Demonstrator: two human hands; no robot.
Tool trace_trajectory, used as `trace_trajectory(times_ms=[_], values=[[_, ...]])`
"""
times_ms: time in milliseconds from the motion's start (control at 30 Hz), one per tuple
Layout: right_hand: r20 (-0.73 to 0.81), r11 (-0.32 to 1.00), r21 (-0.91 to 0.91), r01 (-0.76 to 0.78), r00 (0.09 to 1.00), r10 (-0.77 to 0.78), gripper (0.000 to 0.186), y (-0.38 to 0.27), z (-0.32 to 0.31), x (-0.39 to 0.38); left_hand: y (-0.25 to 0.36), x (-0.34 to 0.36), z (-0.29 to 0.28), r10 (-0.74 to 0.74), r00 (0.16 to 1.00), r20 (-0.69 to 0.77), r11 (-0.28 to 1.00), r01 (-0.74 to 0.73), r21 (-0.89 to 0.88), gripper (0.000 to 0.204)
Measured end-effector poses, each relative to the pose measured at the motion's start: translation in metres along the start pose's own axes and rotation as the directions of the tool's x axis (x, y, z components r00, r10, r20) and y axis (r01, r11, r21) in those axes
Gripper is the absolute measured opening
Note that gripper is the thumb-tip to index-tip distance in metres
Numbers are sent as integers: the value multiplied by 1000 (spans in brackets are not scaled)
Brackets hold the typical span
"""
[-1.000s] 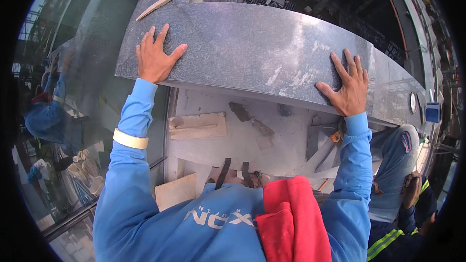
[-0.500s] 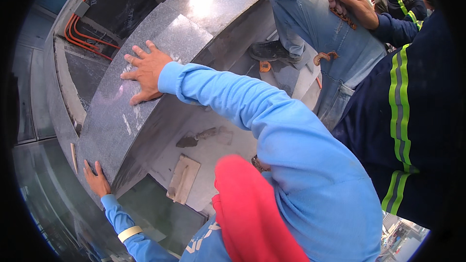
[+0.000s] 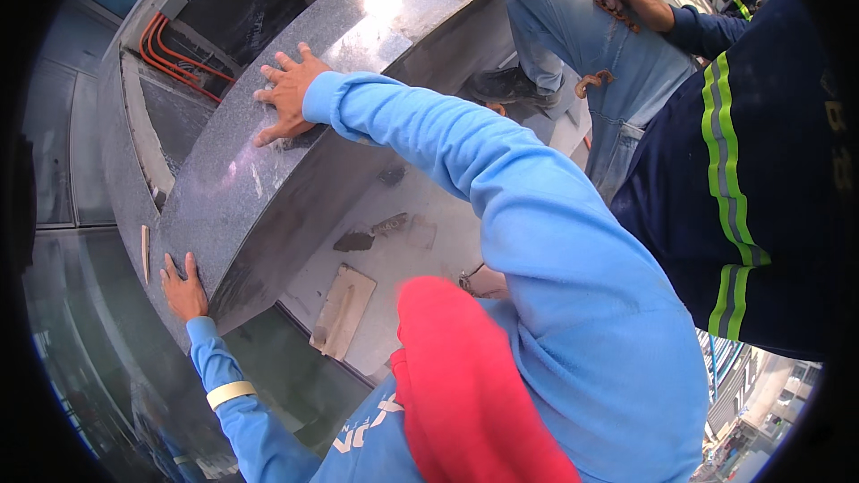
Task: The person spreads mortar on a curved ledge using a trowel, then places a large stone tile onto the mortar and presses it into place. They use an angle grinder to cut a tile, then position and press another tile onto the ledge. The process repeats with additional tiles.
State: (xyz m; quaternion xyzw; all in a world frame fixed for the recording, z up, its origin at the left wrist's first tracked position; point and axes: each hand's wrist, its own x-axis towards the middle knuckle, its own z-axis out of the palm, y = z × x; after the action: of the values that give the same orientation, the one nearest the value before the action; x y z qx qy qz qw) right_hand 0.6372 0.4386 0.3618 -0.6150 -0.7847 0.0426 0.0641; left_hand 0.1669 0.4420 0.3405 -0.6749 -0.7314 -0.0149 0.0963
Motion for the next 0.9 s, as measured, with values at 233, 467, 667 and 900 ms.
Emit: trace_trajectory(times_ms=[233,467,667,900], values=[[-35,995,-24,-94,995,93,101,-32,18,15,3,-2,3,-21,1000,-8,1000,21,-5,83],[-396,989,-78,-123,915,83,101,-32,20,49,3,-1,3,-30,1000,-8,999,30,-38,84],[-192,970,-105,-220,961,197,99,-26,15,53,6,-2,-2,-22,1000,20,1000,23,-14,86],[2,954,-198,-227,973,232,99,-9,16,61,6,-3,-2,-54,998,9,998,54,-22,86]])
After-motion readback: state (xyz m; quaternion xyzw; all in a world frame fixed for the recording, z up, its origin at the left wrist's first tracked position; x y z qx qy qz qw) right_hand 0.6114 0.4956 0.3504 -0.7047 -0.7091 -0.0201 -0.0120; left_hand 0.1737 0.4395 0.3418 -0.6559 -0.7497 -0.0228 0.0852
